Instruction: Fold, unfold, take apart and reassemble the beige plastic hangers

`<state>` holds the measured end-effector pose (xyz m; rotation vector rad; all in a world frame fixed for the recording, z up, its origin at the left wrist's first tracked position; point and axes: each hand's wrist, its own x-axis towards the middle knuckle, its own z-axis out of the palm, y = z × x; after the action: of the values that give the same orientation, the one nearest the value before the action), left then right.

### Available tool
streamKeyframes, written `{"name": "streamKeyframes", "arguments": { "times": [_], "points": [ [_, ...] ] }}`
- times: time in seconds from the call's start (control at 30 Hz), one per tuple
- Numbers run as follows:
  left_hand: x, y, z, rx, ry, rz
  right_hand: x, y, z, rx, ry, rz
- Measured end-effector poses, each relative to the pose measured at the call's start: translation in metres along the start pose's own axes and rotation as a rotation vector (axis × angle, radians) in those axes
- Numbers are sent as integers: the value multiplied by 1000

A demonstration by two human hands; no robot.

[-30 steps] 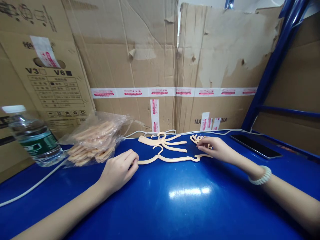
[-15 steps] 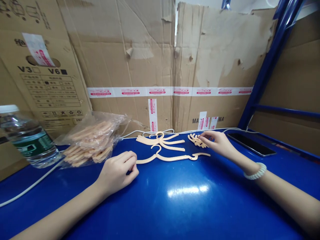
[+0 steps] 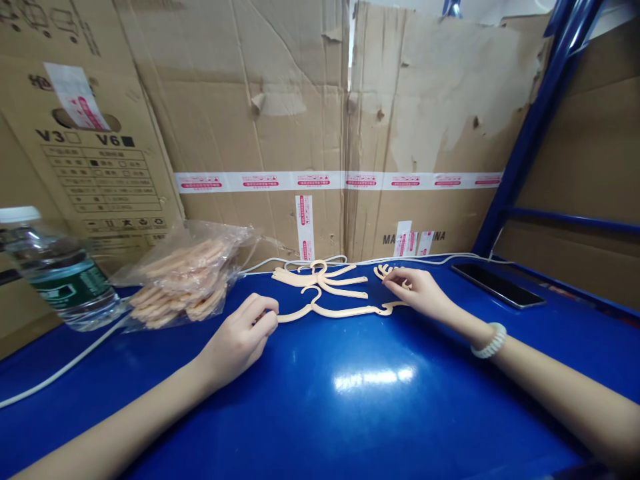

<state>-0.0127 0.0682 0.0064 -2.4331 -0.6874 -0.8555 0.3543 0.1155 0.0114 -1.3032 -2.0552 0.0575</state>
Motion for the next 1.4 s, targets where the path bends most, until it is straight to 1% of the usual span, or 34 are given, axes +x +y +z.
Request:
{"name": "streamKeyframes", "arguments": {
  "times": [0.17, 0.33, 0.43, 0.53, 0.67, 0.93, 1.0, 1.07, 1.27, 1.33, 1.4],
  "points": [
    [-1, 2, -2, -8, 12, 5, 11, -16, 12, -31, -119, -92],
    [-2, 1, 0, -1, 38, -6, 26, -31, 29, -59, -230, -135],
    [-4, 0, 2, -1, 47, -18, 32, -36, 37, -52, -255, -141],
    [-5, 0, 2, -5, 52, -25, 35, -37, 41, -23, -228, -107],
    [-7, -1, 2, -13, 65, -29, 35, -35, 36, 67, -161, -50],
    [-5, 1, -3, -29, 77, -39, 21, -32, 7, 375, -40, 6],
    [-4, 1, -5, -24, 91, -46, 16, -32, 3, 462, -28, 10],
    [-4, 1, -7, -17, 111, -61, 9, -33, 0, 530, -43, 15],
    [-1, 6, -10, -39, 172, -131, -7, -39, 1, 724, -211, 155],
    [1, 10, -9, -61, 197, -160, -9, -42, 2, 727, -241, 146],
    [2, 14, -8, -72, 193, -198, -12, -46, 4, 736, -268, 122]
  ]
}}
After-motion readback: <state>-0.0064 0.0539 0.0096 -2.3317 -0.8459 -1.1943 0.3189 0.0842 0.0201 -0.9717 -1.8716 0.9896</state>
